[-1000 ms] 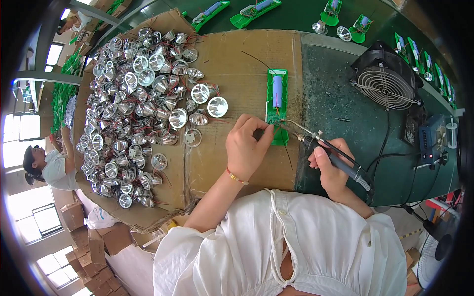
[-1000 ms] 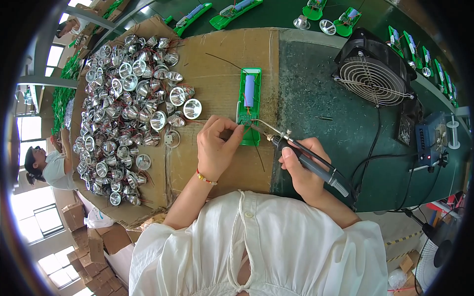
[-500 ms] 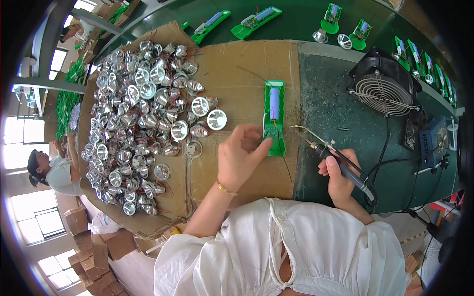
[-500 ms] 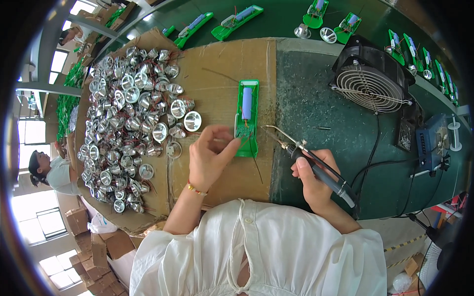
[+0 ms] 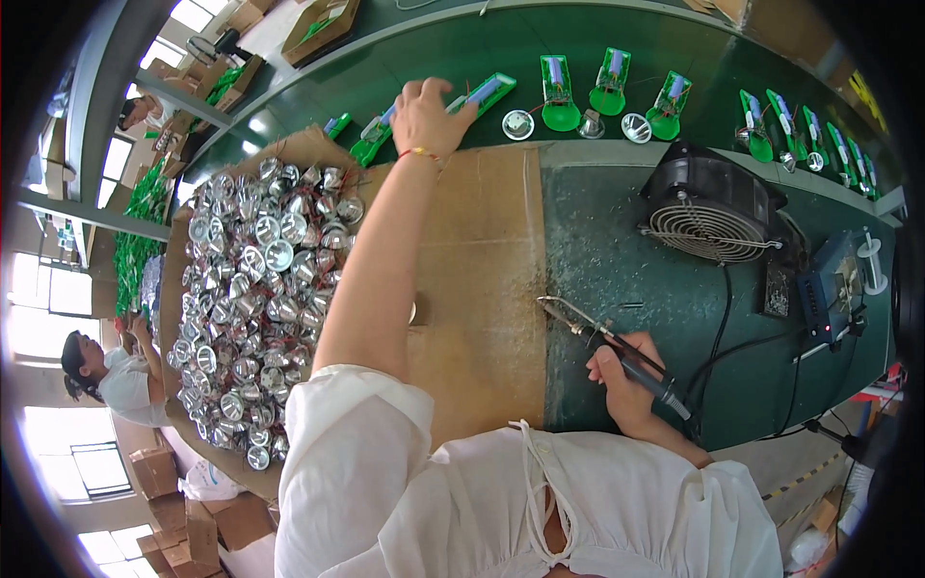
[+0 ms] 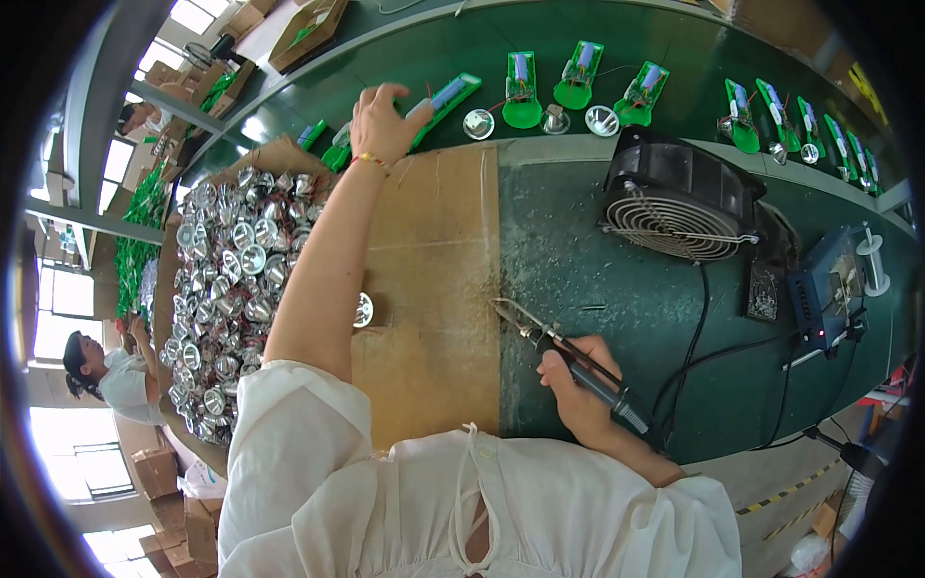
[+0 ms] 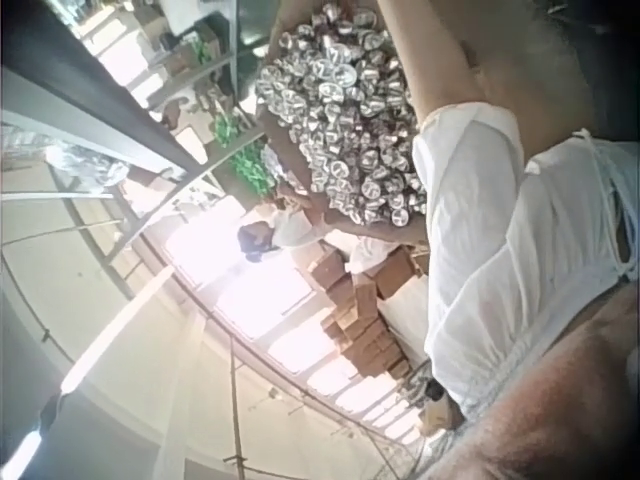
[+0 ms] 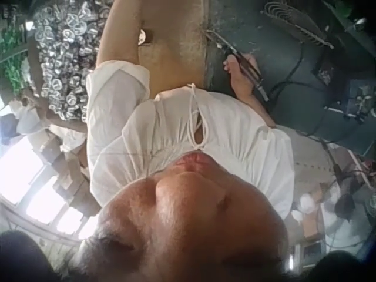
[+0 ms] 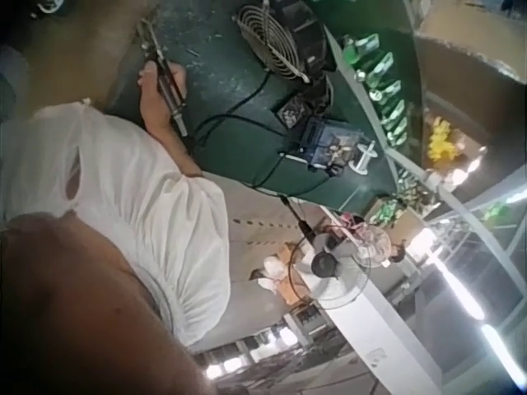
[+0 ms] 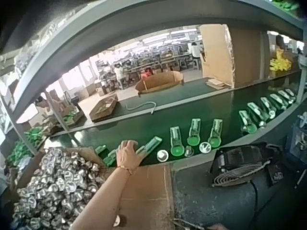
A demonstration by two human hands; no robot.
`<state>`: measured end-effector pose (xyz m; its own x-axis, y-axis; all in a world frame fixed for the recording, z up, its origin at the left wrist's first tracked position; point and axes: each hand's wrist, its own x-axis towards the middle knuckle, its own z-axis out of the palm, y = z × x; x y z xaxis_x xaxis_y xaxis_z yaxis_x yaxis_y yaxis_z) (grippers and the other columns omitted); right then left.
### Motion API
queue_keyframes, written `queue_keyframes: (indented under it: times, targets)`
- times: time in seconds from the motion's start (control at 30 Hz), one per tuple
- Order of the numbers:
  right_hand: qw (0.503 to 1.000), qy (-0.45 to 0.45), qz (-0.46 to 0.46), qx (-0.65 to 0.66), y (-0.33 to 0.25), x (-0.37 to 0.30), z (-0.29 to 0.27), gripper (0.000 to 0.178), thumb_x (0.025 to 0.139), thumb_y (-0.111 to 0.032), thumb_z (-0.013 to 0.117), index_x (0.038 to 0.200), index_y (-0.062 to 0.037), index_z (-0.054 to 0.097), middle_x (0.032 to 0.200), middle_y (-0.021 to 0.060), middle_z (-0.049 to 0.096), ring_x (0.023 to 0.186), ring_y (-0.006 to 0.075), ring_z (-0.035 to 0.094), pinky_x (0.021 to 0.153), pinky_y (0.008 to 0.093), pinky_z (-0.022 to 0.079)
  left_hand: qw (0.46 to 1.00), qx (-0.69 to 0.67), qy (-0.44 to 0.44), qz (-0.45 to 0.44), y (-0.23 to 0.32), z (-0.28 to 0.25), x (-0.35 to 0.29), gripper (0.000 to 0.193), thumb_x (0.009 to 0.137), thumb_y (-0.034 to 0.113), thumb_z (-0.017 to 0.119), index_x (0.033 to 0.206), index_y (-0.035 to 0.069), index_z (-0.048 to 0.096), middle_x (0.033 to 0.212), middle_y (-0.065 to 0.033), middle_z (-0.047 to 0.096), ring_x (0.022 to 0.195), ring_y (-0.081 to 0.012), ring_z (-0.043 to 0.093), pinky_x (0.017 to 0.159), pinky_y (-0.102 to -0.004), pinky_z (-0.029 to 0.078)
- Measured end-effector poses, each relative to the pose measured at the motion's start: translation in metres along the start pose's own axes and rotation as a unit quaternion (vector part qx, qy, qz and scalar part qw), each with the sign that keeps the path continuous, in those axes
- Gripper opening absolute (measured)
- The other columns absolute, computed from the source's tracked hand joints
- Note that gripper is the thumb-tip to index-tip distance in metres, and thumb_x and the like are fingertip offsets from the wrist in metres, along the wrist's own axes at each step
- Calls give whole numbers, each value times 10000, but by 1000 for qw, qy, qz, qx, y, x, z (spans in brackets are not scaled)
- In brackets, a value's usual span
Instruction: Soldering electronic components and wires onto circuit boards for flashlight assembly.
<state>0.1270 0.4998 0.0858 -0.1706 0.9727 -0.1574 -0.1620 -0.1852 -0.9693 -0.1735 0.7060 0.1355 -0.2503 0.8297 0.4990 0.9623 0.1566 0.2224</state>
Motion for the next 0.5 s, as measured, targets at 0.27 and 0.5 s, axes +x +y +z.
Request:
queue_keyframes:
  times: [0.27,0.5]
  targets:
    - [1000,-14,6,-24,-6,-1,3,146,815,-53,591,869,21,478,690,100,611,574,97,567,529,228,479,983,6,-175,49,-14,-27,-37,223,672,314,613,790,142,691,908,-122,554,884,-283,545,747,-373,463]
    - [999,11,-21,-26,-4,1,4,144,833,-88,573,891,4,477,669,89,583,547,102,539,515,224,453,977,-63,-202,3,40,-119,-187,422,618,317,735,870,56,518,812,-102,526,762,-277,553,668,-364,447]
